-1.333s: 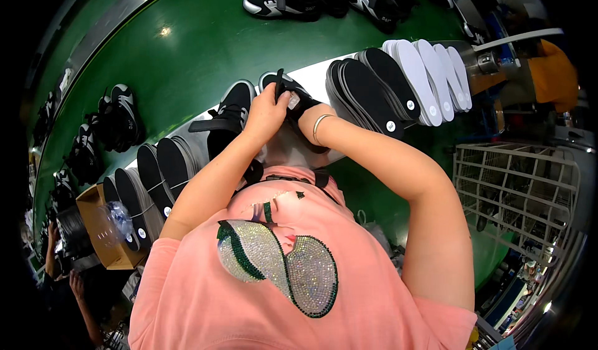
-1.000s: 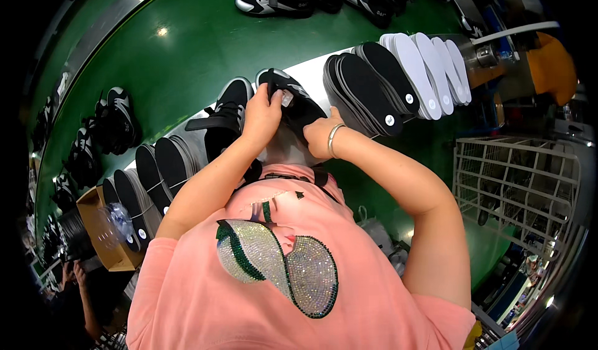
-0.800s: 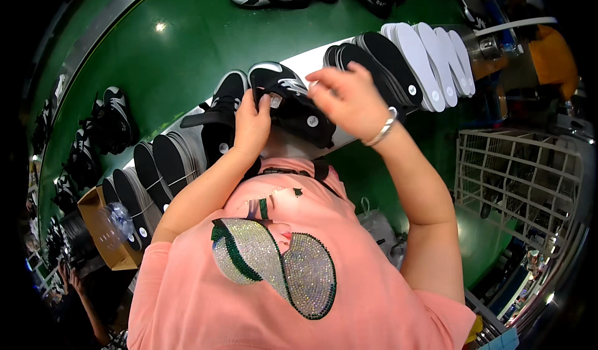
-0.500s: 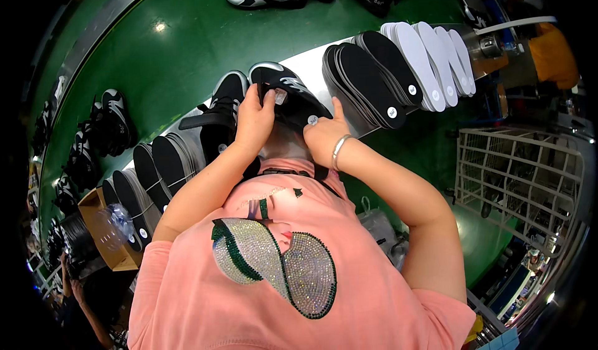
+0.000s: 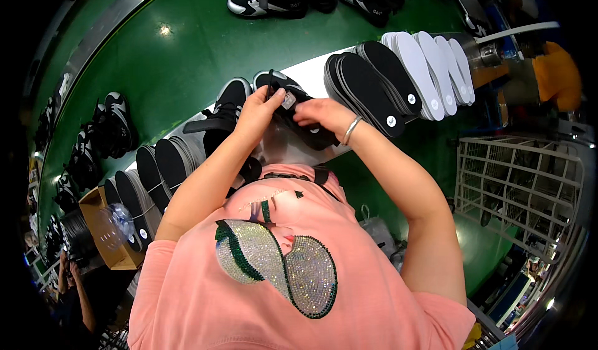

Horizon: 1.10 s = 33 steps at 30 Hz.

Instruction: The person inserts insoles into black sneakers and fastens the velcro straps by hand before placing the finished shoes onto a conveyor belt. The person also handles a small cardboard box of white material and a plastic bag.

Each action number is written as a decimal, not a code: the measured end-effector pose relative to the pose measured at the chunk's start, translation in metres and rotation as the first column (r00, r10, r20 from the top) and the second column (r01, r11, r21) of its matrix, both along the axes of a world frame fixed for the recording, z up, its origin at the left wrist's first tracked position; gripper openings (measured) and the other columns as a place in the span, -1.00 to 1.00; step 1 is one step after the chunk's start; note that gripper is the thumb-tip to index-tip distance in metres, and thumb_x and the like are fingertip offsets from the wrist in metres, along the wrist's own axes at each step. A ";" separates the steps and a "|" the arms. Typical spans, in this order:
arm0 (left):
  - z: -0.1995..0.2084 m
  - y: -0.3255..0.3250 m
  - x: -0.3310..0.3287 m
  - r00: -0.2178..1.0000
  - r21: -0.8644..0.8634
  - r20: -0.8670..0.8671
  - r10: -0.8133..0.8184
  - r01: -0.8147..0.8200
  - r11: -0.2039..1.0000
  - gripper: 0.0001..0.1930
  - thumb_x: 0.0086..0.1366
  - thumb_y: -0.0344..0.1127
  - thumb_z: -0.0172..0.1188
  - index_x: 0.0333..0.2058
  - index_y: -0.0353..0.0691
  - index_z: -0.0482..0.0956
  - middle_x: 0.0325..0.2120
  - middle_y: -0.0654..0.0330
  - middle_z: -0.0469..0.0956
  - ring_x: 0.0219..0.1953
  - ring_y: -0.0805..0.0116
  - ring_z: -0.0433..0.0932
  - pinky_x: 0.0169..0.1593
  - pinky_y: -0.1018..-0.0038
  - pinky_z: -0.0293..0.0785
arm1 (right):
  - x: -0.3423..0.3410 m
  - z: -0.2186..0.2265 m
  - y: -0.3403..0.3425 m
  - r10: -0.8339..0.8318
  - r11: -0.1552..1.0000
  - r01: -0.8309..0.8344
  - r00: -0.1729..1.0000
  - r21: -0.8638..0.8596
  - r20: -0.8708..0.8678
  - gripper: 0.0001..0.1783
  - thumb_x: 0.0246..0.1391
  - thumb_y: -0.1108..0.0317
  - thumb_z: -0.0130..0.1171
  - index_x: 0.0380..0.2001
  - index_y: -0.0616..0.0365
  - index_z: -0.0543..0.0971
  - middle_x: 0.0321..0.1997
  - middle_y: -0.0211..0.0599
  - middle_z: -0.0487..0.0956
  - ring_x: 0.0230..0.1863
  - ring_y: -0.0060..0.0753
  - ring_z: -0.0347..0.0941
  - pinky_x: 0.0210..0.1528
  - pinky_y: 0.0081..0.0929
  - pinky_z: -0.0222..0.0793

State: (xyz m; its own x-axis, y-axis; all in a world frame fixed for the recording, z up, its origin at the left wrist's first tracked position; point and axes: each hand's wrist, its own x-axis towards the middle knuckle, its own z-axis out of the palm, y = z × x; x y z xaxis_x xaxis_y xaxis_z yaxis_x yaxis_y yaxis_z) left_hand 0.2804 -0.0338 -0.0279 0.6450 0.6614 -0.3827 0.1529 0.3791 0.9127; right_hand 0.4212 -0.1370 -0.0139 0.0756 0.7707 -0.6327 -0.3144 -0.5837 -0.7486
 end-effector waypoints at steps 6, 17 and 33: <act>-0.010 0.005 0.003 0.994 0.186 -0.094 -0.061 0.077 0.979 -0.70 0.15 -0.17 0.02 -0.32 -0.35 0.45 -0.50 0.12 0.50 -0.43 0.36 0.44 -0.28 0.47 0.33 | -0.013 -0.008 0.008 -0.156 0.986 0.161 0.981 -0.035 0.111 -0.76 0.00 0.27 0.08 -0.43 0.27 0.47 -0.43 -0.30 0.50 -0.41 -0.53 0.40 -0.28 -0.61 0.32; 0.052 -0.007 -0.006 0.994 0.800 -0.071 0.078 0.011 0.600 -0.40 -0.05 -0.06 0.15 -0.07 -0.31 0.30 -0.22 -0.08 0.39 -0.15 0.01 0.37 -0.07 0.25 0.25 | -0.005 0.033 -0.028 -0.191 0.965 0.078 0.864 0.251 0.467 -0.83 0.03 0.38 0.02 -0.46 0.29 0.48 -0.47 -0.35 0.49 -0.39 -0.61 0.37 -0.27 -0.66 0.24; 0.132 0.044 -0.305 0.279 0.969 0.125 0.952 -0.239 -0.058 -0.86 0.09 -0.44 -0.03 -0.34 -0.25 0.43 -0.49 0.10 0.49 -0.40 0.11 0.45 -0.26 0.34 0.33 | 0.005 -0.029 -0.048 -0.068 0.970 -0.064 0.858 0.236 0.509 -0.54 0.04 0.35 0.04 0.00 0.29 0.27 -0.05 -0.23 0.38 -0.05 -0.47 0.28 0.01 -0.57 0.17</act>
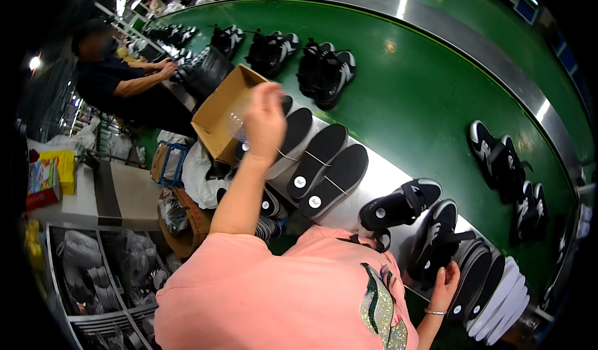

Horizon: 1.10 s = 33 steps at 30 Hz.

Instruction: The person inserts insoles into black sneakers and fastens the velcro straps by hand before placing the finished shoes onto a conveyor belt. The person also handles a small cardboard box of white material and a plastic bag.

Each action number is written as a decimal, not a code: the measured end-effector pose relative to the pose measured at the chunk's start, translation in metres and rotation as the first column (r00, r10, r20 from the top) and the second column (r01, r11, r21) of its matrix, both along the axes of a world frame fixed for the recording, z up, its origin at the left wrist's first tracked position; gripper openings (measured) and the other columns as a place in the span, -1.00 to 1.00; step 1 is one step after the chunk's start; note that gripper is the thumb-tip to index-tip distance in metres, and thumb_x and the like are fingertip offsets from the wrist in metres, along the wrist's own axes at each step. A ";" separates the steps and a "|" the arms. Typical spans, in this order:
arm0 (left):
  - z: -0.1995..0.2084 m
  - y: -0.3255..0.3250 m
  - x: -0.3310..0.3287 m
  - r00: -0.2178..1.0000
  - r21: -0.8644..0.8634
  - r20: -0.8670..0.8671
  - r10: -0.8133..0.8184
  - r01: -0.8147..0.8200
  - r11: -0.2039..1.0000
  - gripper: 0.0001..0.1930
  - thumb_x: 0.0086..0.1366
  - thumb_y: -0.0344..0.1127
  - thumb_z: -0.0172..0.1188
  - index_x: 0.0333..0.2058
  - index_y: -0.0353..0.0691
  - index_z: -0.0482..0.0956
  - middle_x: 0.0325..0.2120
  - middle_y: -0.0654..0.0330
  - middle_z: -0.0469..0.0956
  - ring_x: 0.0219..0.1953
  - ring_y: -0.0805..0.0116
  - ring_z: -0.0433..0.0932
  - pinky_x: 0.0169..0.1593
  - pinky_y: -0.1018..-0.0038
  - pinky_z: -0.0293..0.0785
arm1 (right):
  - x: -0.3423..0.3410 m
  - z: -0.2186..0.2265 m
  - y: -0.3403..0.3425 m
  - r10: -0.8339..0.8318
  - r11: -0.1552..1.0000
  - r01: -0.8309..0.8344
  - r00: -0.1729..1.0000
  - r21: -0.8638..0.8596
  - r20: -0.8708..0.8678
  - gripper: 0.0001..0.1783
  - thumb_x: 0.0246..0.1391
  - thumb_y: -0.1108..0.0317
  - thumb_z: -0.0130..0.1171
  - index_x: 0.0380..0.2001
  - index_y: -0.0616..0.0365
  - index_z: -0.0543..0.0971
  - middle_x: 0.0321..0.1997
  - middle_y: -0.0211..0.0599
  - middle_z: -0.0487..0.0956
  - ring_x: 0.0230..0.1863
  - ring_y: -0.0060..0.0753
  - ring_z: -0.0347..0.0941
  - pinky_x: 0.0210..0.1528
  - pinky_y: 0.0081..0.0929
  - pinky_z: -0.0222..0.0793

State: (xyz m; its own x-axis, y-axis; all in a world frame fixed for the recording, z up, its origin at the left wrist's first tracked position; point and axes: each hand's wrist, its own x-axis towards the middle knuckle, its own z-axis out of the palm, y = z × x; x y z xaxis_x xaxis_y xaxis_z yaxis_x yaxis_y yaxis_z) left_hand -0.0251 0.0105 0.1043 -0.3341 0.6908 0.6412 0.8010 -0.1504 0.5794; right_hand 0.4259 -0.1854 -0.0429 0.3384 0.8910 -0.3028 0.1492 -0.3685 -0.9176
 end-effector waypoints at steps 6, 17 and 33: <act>-0.009 -0.026 -0.036 0.784 -0.082 -0.514 0.348 -0.449 0.890 -0.64 0.04 -0.27 0.11 -0.15 -0.18 0.35 -0.09 0.10 0.29 -0.04 0.09 0.21 0.03 0.21 0.05 | -0.006 -0.013 0.006 0.072 0.993 -0.082 0.991 -0.085 -0.116 -0.50 -0.13 0.60 -0.07 -0.01 0.34 0.24 -0.09 -0.23 0.39 -0.08 -0.41 0.31 0.02 -0.53 0.16; -0.083 -0.074 0.214 0.477 -0.792 -0.042 -0.878 0.520 0.320 -0.14 0.02 0.05 0.13 0.15 -0.31 -0.08 -0.60 0.01 0.46 -0.61 0.11 0.48 -0.54 0.35 0.43 | -0.051 0.010 0.023 0.166 0.981 -0.149 0.976 -0.123 0.139 -0.51 -0.14 0.45 0.05 -0.06 0.35 0.29 -0.18 -0.02 0.42 -0.14 -0.21 0.38 -0.08 -0.38 0.27; -0.072 0.081 0.215 0.783 -0.687 -0.196 -0.591 0.320 0.652 -0.33 0.06 -0.34 0.04 0.12 -0.17 -0.06 -0.51 -0.10 0.49 -0.47 -0.06 0.50 -0.36 0.16 0.41 | -0.028 0.033 0.098 0.219 0.961 -0.267 0.896 0.076 0.386 -0.62 -0.09 0.28 0.05 -0.17 0.25 0.42 -0.15 0.00 0.39 -0.08 -0.05 0.31 -0.03 -0.39 0.23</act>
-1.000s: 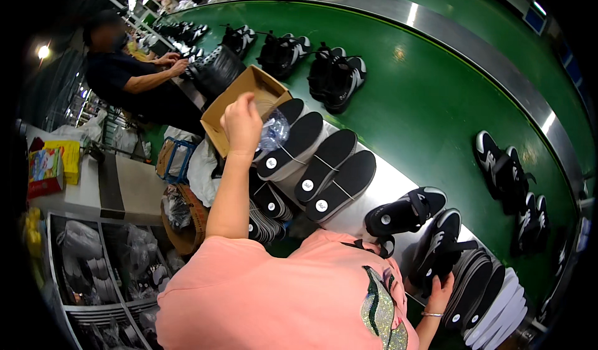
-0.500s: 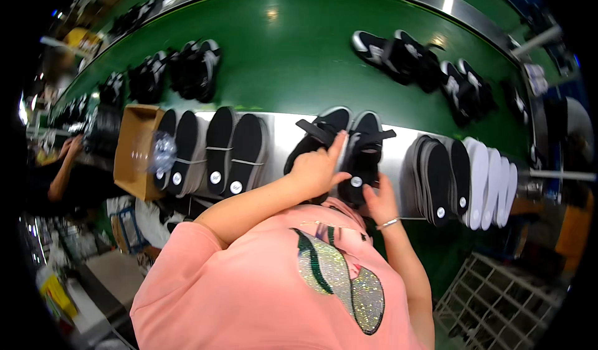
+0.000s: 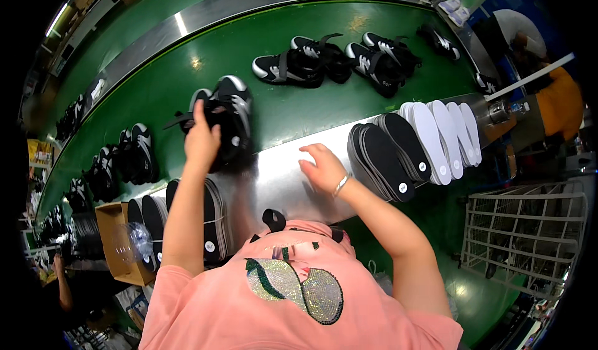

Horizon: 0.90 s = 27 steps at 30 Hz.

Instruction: The person inserts insoles into black sneakers and fastens the velcro straps by hand before placing the finished shoes onto a conveyor belt. The person also handles a small cardboard box of white material and a plastic bag.

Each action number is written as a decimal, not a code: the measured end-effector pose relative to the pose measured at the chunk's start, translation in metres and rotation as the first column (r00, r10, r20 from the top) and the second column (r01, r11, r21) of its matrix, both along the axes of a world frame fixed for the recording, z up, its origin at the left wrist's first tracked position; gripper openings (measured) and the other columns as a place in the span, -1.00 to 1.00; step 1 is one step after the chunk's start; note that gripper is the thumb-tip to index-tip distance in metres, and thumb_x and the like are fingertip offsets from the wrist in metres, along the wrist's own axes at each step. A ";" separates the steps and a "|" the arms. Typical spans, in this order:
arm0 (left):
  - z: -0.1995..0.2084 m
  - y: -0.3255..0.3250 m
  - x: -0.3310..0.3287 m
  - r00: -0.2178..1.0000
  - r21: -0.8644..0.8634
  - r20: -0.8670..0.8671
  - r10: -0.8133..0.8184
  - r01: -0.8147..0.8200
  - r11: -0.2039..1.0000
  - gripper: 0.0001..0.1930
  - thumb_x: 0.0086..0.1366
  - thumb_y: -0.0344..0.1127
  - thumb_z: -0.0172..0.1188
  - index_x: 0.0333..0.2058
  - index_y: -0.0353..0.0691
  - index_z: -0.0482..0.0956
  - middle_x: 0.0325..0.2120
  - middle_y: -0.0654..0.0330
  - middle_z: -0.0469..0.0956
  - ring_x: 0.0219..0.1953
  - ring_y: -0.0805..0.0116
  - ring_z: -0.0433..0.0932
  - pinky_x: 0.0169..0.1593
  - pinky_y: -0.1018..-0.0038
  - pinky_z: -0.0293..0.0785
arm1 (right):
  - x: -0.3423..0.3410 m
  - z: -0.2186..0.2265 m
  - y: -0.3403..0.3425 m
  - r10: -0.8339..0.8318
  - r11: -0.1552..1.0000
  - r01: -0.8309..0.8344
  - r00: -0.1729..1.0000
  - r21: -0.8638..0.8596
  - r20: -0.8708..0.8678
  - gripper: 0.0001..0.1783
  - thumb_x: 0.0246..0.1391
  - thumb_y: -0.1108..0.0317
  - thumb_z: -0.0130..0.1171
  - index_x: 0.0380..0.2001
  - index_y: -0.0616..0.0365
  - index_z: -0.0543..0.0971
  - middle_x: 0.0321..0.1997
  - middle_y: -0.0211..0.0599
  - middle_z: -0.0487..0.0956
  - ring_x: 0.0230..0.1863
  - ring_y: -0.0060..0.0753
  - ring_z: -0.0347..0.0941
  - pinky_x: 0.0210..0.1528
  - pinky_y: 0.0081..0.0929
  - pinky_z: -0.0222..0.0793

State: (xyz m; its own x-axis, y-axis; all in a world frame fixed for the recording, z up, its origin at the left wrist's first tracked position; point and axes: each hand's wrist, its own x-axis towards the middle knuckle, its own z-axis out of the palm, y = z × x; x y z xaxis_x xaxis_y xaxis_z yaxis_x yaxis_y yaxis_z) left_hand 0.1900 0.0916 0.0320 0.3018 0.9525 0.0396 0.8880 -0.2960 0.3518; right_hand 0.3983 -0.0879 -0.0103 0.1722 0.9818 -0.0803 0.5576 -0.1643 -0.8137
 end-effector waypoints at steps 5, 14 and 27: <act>-0.021 0.008 -0.006 0.969 0.404 0.209 -0.130 0.036 0.914 -0.42 0.04 -0.39 0.10 0.07 -0.26 0.12 -0.17 -0.05 0.39 -0.12 0.02 0.36 -0.11 0.24 0.30 | 0.054 -0.017 0.067 -0.128 0.991 0.104 0.921 0.086 0.367 -0.61 -0.16 0.29 0.10 -0.16 0.05 0.44 -0.07 -0.05 0.36 -0.03 -0.02 0.26 0.00 -0.28 0.19; -0.107 -0.102 0.007 0.897 0.028 0.247 -0.366 0.371 0.928 -0.49 -0.05 -0.32 0.16 -0.08 -0.31 0.28 -0.15 -0.02 0.35 -0.07 0.03 0.30 -0.03 0.23 0.20 | 0.123 -0.037 0.165 -0.157 0.951 0.305 0.610 -0.047 0.777 -0.51 -0.25 0.20 0.21 -0.12 -0.22 0.42 0.11 -0.07 0.19 0.17 -0.07 0.04 0.13 0.02 -0.15; -0.095 -0.081 0.029 0.744 -0.450 0.651 0.150 0.220 0.865 -0.57 0.15 -0.25 0.07 -0.04 -0.34 0.27 -0.14 0.08 0.35 -0.12 0.31 0.35 -0.10 0.46 0.30 | 0.066 0.025 0.128 0.160 0.930 0.076 0.796 -0.359 0.584 -0.70 -0.27 0.04 0.19 -0.49 -0.03 0.61 -0.40 -0.23 0.56 -0.27 -0.22 0.46 0.08 0.00 -0.12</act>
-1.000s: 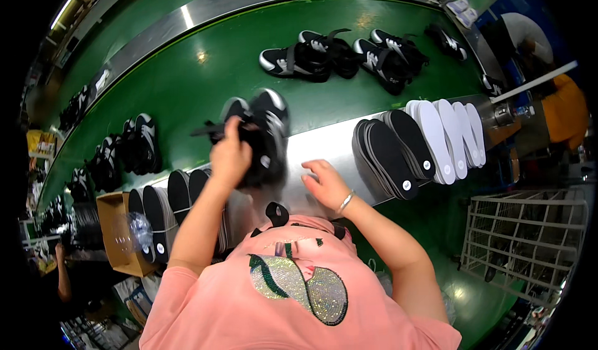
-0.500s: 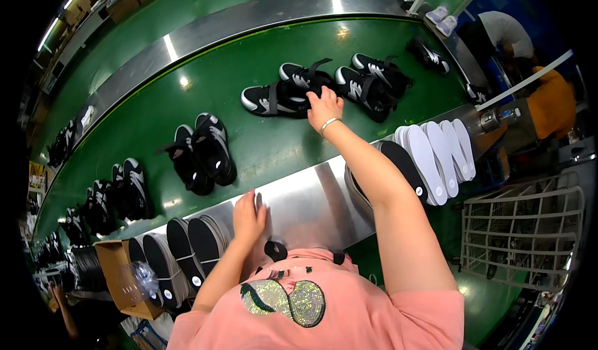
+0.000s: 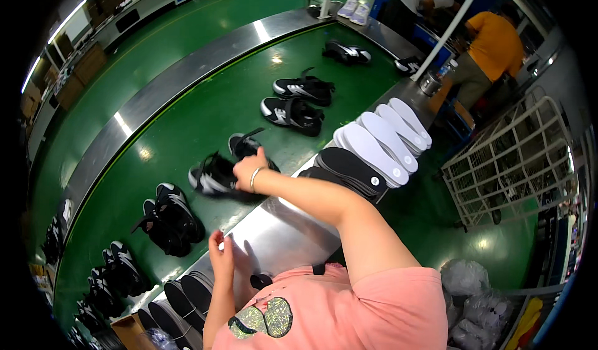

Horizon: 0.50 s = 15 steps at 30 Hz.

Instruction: The person inserts insoles into black sneakers and fastens the velcro straps by hand before placing the finished shoes onto a conveyor belt. The person also handles a small cardboard box of white material and a plastic bag.

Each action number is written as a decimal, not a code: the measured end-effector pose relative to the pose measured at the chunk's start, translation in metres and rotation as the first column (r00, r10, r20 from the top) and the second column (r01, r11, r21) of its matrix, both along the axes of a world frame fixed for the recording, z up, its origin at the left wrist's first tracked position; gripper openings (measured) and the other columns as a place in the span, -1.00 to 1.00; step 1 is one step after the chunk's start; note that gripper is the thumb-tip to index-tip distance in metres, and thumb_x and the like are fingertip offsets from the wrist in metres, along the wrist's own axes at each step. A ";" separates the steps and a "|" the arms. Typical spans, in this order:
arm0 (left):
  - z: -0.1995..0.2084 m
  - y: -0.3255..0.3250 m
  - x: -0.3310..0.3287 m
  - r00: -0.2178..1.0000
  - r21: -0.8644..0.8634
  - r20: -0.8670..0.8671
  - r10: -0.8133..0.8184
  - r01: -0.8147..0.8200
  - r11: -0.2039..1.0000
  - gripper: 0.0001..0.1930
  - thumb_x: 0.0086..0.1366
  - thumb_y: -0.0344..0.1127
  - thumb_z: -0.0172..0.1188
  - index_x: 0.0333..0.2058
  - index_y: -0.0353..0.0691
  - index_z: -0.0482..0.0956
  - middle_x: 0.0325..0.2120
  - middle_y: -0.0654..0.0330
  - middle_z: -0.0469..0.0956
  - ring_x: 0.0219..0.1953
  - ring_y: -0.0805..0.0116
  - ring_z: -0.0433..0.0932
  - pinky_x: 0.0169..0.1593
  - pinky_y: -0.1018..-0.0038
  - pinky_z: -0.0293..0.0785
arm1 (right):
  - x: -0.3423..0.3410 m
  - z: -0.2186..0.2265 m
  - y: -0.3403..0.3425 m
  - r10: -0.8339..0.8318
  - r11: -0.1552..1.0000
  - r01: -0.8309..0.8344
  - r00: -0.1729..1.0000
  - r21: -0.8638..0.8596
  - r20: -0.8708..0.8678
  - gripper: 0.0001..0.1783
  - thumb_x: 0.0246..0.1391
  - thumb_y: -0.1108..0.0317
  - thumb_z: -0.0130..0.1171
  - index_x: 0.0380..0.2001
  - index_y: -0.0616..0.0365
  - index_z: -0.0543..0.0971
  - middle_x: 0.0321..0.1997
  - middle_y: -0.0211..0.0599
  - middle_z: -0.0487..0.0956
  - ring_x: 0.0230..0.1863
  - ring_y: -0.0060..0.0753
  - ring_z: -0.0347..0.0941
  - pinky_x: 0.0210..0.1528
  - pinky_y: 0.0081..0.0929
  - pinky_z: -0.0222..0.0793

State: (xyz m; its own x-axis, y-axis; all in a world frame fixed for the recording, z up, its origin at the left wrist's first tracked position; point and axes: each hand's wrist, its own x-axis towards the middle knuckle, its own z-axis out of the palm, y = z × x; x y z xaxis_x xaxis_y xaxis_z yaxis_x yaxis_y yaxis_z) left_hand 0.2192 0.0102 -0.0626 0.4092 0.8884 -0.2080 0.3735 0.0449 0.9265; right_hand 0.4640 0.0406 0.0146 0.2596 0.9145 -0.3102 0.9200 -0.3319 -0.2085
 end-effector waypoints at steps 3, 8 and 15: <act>0.037 -0.009 0.025 0.999 0.124 0.032 0.020 -0.024 0.992 -0.41 0.13 -0.17 0.10 0.06 -0.36 0.14 0.05 -0.07 0.09 0.08 0.11 0.12 0.02 0.37 0.21 | -0.035 0.013 -0.054 0.121 0.992 -0.121 0.992 0.019 0.021 -0.75 -0.31 0.09 0.21 -0.52 -0.03 0.61 -0.45 -0.23 0.56 -0.29 -0.22 0.47 -0.02 -0.09 0.00; 0.002 -0.023 0.031 0.994 0.338 0.004 -0.110 0.102 0.936 -0.15 -0.15 -0.22 0.29 0.08 -0.45 0.04 0.09 -0.18 0.01 0.14 -0.07 0.01 0.19 0.27 -0.08 | -0.078 -0.006 -0.136 0.175 0.978 -0.184 0.980 0.099 0.094 -0.77 -0.20 0.12 0.15 -0.41 -0.10 0.54 -0.43 -0.22 0.46 -0.26 -0.22 0.38 0.11 -0.07 -0.11; 0.016 -0.035 0.027 0.951 0.468 -0.304 -0.059 0.203 0.860 -0.37 -0.09 -0.33 0.14 0.00 -0.39 0.17 -0.02 -0.16 0.20 0.10 -0.10 0.08 0.16 0.20 -0.09 | -0.078 -0.014 -0.193 0.157 0.946 -0.124 0.984 0.300 -0.087 -0.44 -0.16 0.28 0.14 -0.01 -0.04 0.27 -0.43 -0.33 0.43 -0.32 -0.29 0.41 0.03 -0.11 -0.03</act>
State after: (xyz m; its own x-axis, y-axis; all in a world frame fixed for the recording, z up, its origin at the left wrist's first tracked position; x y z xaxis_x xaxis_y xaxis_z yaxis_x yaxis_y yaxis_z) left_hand 0.2465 -0.0250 -0.0464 0.5210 0.8453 0.1185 0.5811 -0.4530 0.6761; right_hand 0.3857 -0.1521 0.0007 0.1019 0.9939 -0.0434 0.9192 -0.1107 -0.3778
